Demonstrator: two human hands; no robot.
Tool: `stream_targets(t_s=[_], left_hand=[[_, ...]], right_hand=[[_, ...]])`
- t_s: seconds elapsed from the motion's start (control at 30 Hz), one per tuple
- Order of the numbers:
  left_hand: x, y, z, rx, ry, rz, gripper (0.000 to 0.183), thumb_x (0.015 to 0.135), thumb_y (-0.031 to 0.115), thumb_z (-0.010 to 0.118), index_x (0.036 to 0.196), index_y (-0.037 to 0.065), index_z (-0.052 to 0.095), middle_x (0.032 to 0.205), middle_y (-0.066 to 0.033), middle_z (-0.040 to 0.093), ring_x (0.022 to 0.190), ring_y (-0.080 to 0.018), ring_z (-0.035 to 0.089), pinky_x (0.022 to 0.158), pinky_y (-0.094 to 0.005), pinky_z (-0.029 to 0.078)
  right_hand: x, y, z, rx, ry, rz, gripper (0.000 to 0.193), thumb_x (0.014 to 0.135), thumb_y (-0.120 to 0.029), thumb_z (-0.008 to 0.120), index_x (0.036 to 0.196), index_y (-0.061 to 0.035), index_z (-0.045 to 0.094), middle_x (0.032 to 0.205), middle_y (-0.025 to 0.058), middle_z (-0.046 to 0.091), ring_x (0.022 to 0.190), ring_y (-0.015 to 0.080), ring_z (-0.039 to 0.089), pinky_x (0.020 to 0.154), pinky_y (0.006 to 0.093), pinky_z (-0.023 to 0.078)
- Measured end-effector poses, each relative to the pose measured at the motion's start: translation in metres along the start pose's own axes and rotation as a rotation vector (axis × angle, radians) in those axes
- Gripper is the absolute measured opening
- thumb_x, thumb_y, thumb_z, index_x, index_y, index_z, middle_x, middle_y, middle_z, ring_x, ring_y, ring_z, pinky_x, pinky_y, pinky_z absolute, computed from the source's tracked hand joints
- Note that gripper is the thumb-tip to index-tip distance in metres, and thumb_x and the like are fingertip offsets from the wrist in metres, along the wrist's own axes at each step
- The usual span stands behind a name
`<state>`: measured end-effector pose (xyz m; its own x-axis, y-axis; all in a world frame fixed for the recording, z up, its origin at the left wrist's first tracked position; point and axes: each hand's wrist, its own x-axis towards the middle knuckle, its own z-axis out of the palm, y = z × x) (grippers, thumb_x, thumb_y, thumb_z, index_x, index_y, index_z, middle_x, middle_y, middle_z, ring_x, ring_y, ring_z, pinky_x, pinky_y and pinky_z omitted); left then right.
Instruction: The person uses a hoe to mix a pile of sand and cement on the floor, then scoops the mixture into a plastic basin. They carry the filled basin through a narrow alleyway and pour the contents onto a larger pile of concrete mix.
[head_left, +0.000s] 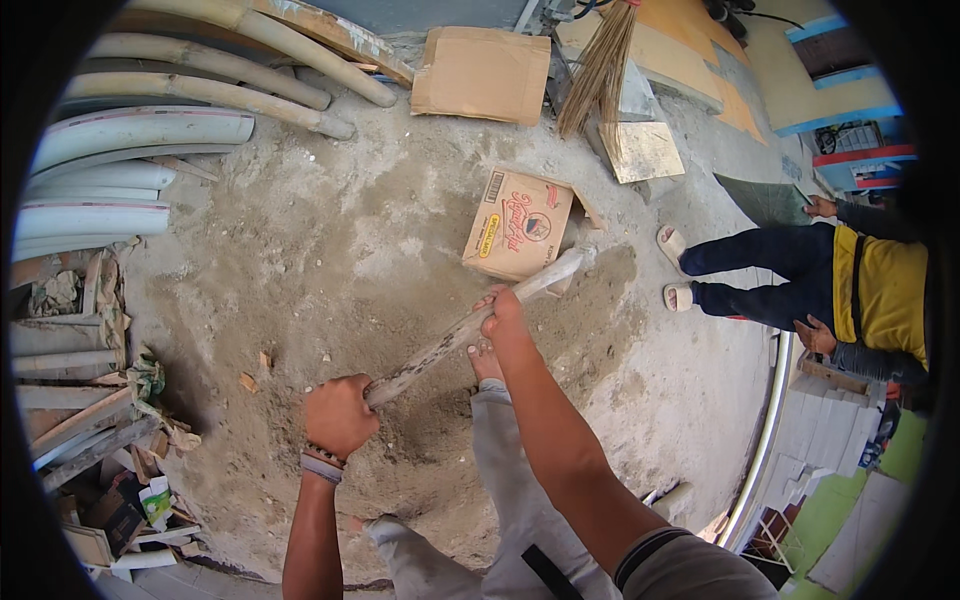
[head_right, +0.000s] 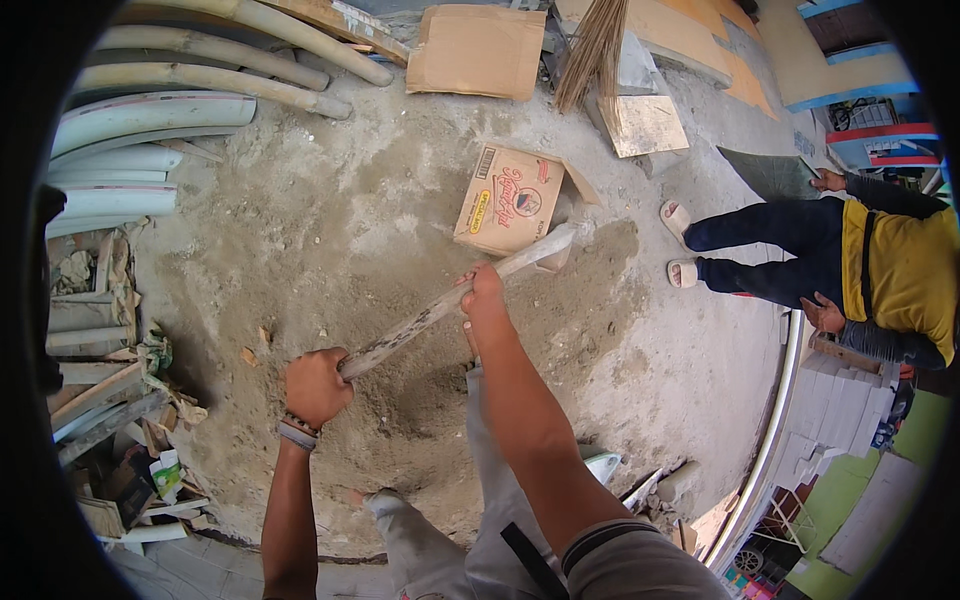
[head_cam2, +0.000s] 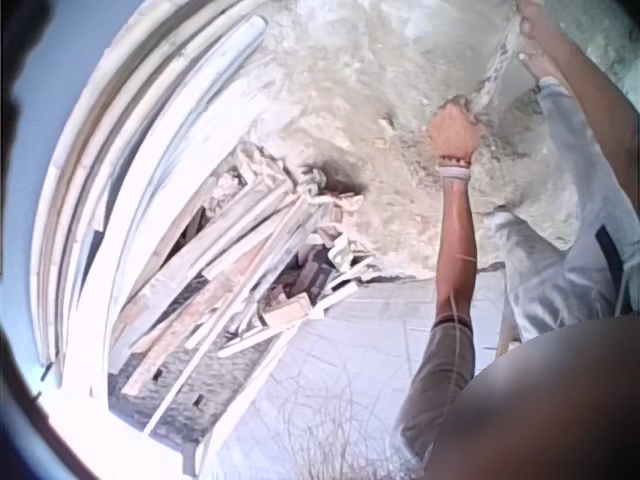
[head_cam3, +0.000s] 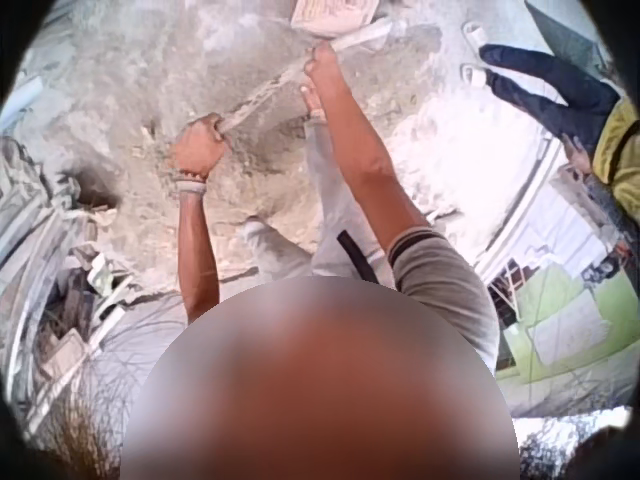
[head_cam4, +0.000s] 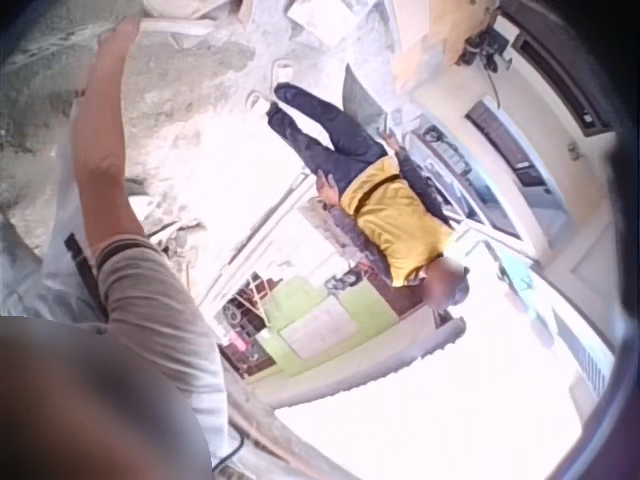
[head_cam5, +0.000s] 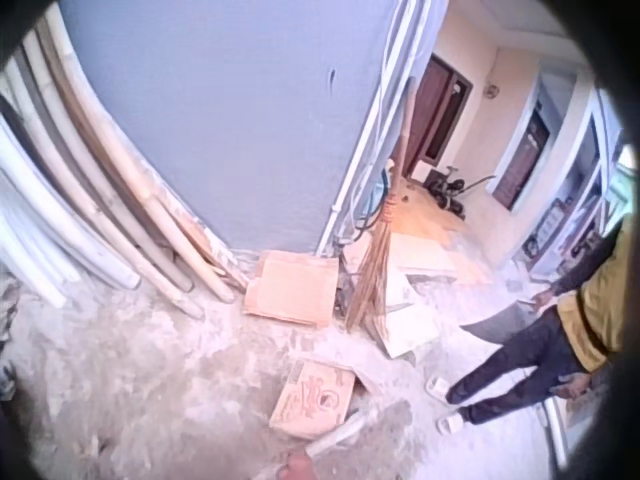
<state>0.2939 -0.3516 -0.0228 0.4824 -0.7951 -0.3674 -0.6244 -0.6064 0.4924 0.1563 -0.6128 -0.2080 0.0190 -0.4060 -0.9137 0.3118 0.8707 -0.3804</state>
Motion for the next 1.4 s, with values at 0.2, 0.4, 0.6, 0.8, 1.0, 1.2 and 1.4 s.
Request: stream_targets(t_s=[0.2, 0.4, 0.6, 0.8, 1.0, 1.2, 1.4], left_hand=[[-0.071, 0.043, 0.012, 0.179, 0.254, -0.002, 0.019, 0.056, 0.005, 0.063, 0.074, 0.008, 0.06, 0.07, -0.0072, 0.059, 0.068, -0.0277, 0.06, 0.057, -0.0415, 0.048], [-0.071, 0.041, -0.015, 0.152, 0.635, -0.024, 0.028, 0.053, 0.0, 0.063, 0.08, 0.009, 0.063, 0.072, -0.0061, 0.06, 0.066, -0.0258, 0.059, 0.058, -0.0381, 0.048], [-0.003, 0.096, 0.023, -0.369, 0.407, -0.15, 0.017, 0.064, 0.006, 0.064, 0.08, 0.003, 0.061, 0.069, -0.0192, 0.06, 0.065, -0.0398, 0.06, 0.058, -0.0435, 0.047], [-0.036, 0.118, 0.086, -0.496, 0.529, -0.217, 0.015, 0.062, 0.006, 0.062, 0.077, 0.004, 0.06, 0.072, -0.0177, 0.061, 0.067, -0.0397, 0.059, 0.059, -0.044, 0.048], [-0.059, 0.103, 0.139, -0.473, 0.521, -0.235, 0.018, 0.061, 0.005, 0.063, 0.08, 0.005, 0.063, 0.073, -0.0154, 0.062, 0.068, -0.0376, 0.06, 0.06, -0.043, 0.049], [-0.136, 0.121, 0.133, -0.602, 0.454, -0.306, 0.018, 0.062, 0.003, 0.065, 0.08, 0.004, 0.064, 0.073, -0.0151, 0.064, 0.066, -0.0364, 0.062, 0.059, -0.0402, 0.05], [-0.138, 0.119, 0.136, -0.921, 0.204, -0.488, 0.013, 0.066, 0.003, 0.066, 0.077, 0.0, 0.058, 0.061, -0.0085, 0.057, 0.054, -0.0218, 0.056, 0.052, -0.035, 0.043]], right_hand=[[-0.056, -0.014, -0.024, 0.146, -0.288, 0.132, 0.024, 0.084, -0.009, 0.054, 0.067, -0.0143, 0.038, 0.057, -0.0047, 0.033, 0.047, 0.0092, 0.035, 0.047, 0.0265, 0.038], [-0.137, -0.067, 0.094, 0.09, -0.679, 0.001, 0.025, 0.083, -0.009, 0.056, 0.066, -0.0152, 0.039, 0.056, -0.0063, 0.035, 0.046, 0.0073, 0.034, 0.047, 0.0243, 0.036], [-0.164, -0.147, 0.179, -0.346, -0.552, -0.412, 0.013, 0.081, -0.004, 0.057, 0.076, -0.0075, 0.045, 0.061, 0.0005, 0.04, 0.049, 0.0114, 0.039, 0.044, 0.0298, 0.039], [-0.137, -0.136, 0.125, -0.442, -0.492, -0.346, 0.013, 0.079, -0.003, 0.059, 0.078, -0.0063, 0.046, 0.063, 0.0015, 0.042, 0.05, 0.0116, 0.04, 0.043, 0.0302, 0.039], [-0.115, -0.113, 0.083, -0.379, -0.581, -0.249, 0.012, 0.081, -0.003, 0.056, 0.083, -0.0078, 0.044, 0.063, -0.0013, 0.041, 0.05, 0.009, 0.039, 0.043, 0.0281, 0.038], [-0.193, -0.079, 0.043, -0.501, -0.515, -0.289, 0.013, 0.082, -0.004, 0.056, 0.087, -0.0082, 0.044, 0.064, 0.0003, 0.044, 0.047, 0.0111, 0.042, 0.042, 0.0297, 0.041], [-0.145, -0.011, 0.067, -0.742, -0.475, -0.396, 0.013, 0.081, -0.007, 0.059, 0.09, -0.0025, 0.05, 0.064, 0.0042, 0.048, 0.046, 0.0151, 0.049, 0.04, 0.0329, 0.042]])
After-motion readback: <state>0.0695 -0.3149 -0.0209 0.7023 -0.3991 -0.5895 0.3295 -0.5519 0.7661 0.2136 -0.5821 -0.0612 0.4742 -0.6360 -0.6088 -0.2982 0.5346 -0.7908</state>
